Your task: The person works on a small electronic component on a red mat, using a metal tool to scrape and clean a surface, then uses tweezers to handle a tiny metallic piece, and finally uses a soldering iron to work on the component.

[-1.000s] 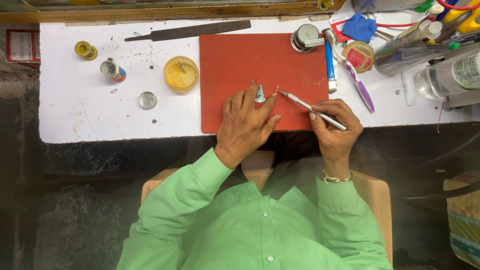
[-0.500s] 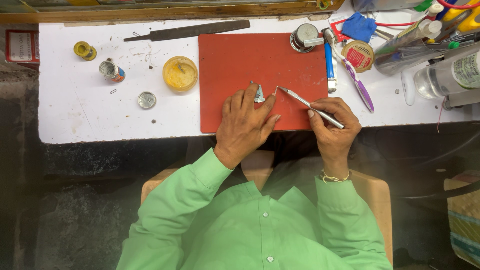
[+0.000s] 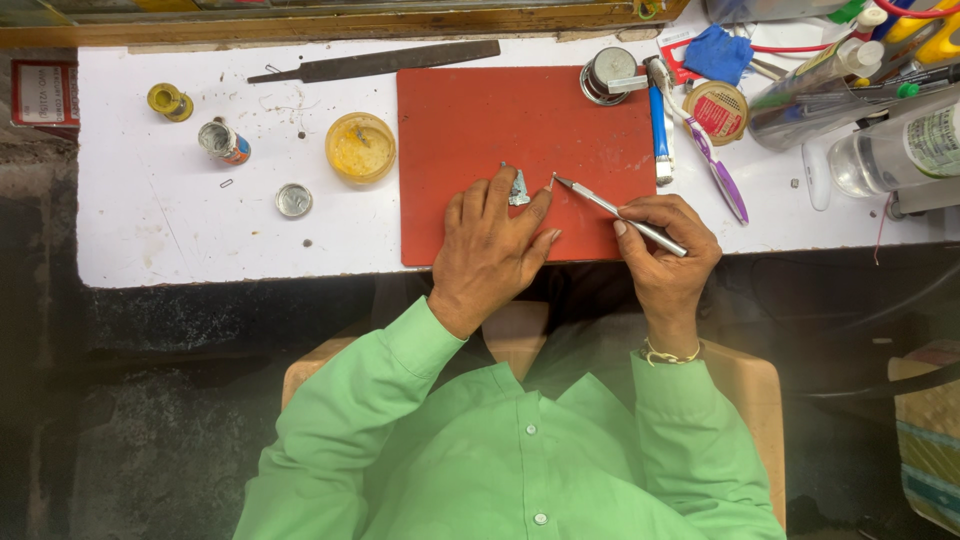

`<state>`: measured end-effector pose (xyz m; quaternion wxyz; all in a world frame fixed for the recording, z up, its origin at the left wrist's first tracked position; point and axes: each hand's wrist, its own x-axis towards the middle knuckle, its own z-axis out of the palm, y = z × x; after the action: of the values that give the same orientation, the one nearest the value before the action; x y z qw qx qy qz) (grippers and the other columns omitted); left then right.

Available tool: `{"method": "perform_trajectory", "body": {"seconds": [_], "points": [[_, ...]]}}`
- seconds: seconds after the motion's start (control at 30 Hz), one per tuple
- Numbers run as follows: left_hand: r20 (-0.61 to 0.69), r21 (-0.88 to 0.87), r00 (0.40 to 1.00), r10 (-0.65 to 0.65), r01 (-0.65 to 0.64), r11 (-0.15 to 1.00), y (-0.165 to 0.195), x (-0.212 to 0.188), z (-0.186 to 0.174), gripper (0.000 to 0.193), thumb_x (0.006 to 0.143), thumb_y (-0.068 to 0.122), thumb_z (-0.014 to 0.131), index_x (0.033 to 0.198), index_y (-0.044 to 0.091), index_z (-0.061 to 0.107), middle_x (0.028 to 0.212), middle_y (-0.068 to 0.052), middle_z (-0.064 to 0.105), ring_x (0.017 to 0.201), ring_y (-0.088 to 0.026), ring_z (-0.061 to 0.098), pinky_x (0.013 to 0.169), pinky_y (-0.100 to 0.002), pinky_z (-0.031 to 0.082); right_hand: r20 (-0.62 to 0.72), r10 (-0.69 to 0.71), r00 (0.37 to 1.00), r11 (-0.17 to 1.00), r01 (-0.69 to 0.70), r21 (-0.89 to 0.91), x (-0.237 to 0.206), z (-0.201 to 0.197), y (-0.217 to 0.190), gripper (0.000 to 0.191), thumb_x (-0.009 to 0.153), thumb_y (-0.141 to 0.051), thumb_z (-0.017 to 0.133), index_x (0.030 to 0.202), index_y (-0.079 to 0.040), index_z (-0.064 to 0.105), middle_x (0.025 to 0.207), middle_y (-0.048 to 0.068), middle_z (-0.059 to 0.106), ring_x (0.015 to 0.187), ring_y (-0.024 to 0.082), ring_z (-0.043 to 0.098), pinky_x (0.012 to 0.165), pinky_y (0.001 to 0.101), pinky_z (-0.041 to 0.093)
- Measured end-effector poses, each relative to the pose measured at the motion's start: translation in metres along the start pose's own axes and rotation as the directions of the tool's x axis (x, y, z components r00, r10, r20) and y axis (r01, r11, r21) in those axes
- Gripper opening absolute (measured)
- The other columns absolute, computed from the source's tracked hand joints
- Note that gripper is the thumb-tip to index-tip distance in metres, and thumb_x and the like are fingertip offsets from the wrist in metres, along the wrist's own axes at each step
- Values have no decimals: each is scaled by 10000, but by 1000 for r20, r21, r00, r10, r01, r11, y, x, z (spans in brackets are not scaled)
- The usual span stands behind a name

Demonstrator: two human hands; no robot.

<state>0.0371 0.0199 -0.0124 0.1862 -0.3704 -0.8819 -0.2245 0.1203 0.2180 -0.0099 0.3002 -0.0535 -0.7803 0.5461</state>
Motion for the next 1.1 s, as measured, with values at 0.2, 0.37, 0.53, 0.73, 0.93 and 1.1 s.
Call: {"method": "perform_trajectory", "body": {"seconds": [0.2,0.37,0.53,0.73,0.93,1.1], "points": [[-1,4,1000,-1,1,1000,0,0,0,436,950,417,692,1301,158,669,1364,-169,538,1162,-323,526,1004,-469,433,7,-21,1000,1000,21,-8,0,-1,1,124,914,80,751,1020,19,730,1032,103,707,931,141,687,796,241,573],[-3,6,1000,-3,3,1000,1,0,0,441,953,417,692,1307,154,668,1372,-173,536,1170,-326,522,1009,-471,431,13,-30,999,1000,30,-4,-1,-1,-1,129,909,90,743,1017,21,729,1035,108,701,943,148,690,819,249,581],[-7,9,1000,2,-2,1000,0,-1,1,442,955,417,692,1309,152,672,1368,-173,537,1176,-329,518,1011,-471,429,16,-33,999,999,33,9,-1,-1,-2,135,896,103,736,1003,21,733,1033,111,697,939,149,692,812,249,580],[-8,8,1000,4,-4,1000,-1,-1,3,443,957,418,690,1309,151,674,1364,-172,539,1179,-329,517,1013,-471,429,23,-22,999,1000,22,7,-2,-1,-5,152,884,120,716,998,22,736,1036,105,693,930,139,698,786,230,582],[-8,13,1000,0,0,1000,0,-1,3,441,955,420,691,1311,160,671,1363,-173,541,1184,-331,516,1012,-473,429,23,-3,1000,1000,3,3,-3,-2,-4,160,872,123,718,987,14,740,1027,102,696,867,107,682,695,193,528],[-9,4,1000,1,-1,1000,0,-2,2,437,953,417,698,1304,157,671,1364,-172,541,1184,-331,515,1017,-474,430,31,-24,999,1000,24,9,-4,-3,-2,167,867,125,719,977,2,742,1029,100,699,865,107,677,667,188,505]]}}
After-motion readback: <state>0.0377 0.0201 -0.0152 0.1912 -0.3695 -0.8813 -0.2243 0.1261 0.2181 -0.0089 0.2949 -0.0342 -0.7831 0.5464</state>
